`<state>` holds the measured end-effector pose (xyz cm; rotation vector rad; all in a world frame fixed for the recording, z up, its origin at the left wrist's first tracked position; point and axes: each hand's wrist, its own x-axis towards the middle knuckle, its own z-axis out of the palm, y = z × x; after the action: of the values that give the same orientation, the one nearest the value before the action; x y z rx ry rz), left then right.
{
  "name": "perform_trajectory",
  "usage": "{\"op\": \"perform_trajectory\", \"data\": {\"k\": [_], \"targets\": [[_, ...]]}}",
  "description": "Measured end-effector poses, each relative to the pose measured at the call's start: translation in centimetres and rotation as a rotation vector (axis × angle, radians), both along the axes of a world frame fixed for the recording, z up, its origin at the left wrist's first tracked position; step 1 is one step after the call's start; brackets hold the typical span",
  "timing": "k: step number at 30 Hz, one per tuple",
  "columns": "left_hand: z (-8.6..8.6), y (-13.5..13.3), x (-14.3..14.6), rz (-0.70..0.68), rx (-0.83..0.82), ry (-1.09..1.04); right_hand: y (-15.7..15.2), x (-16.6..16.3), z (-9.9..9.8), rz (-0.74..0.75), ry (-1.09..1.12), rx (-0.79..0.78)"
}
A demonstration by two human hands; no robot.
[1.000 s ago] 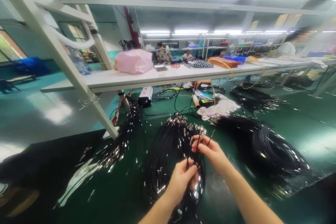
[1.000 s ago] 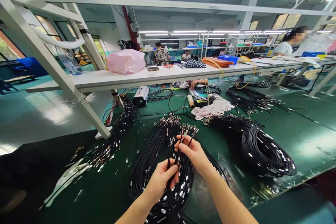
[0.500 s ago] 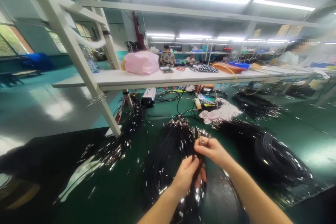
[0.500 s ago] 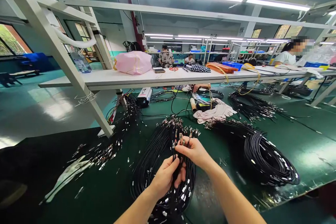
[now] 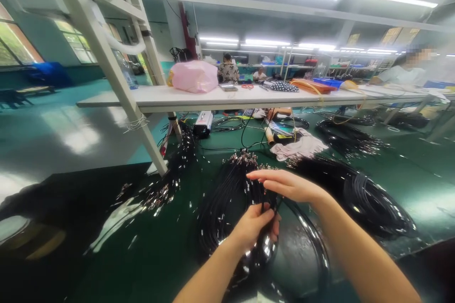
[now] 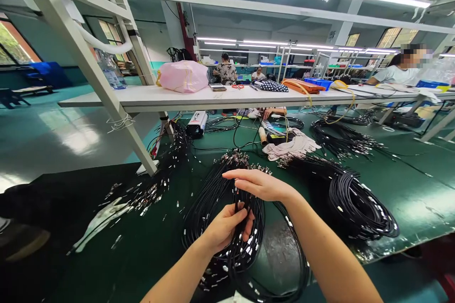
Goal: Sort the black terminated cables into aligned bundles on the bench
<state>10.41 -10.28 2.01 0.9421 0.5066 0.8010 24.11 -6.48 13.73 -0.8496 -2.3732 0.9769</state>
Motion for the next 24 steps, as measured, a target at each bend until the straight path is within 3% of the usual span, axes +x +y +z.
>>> {"op": "perform_trajectory", "data": {"k": [3, 8, 12, 15, 21, 24], "targets": [[0.1, 0.0, -0.4, 0.0, -0.02, 0.02, 0.0, -0.3, -0.2, 0.092, 0.012, -0.049], [1.1, 0.1, -0.6, -0.061, 0.069, 0.092, 0.7, -1.2, -0.2, 0.007, 0.023, -0.08], [1.4, 0.6, -0.7, 0.012, -0.006, -0.005, 1.2, -1.9, 0.2, 0.096, -0.037, -0.05], [1.2, 1.0, -1.2, -0.038, -0.017, -0.076, 1.5, -2.3, 0.1, 0.127, -0.093, -0.075], [1.0, 1.9, -2.5, -0.032, -0.029, -0.072, 2.5, -3.3, -0.6, 0.186, 0.191, -0.191], [1.1, 2.2, -2.9, -0.064, -0.047, -0.072, 3.0, -4.7, -0.7, 0.166, 0.061, -0.154]]}}
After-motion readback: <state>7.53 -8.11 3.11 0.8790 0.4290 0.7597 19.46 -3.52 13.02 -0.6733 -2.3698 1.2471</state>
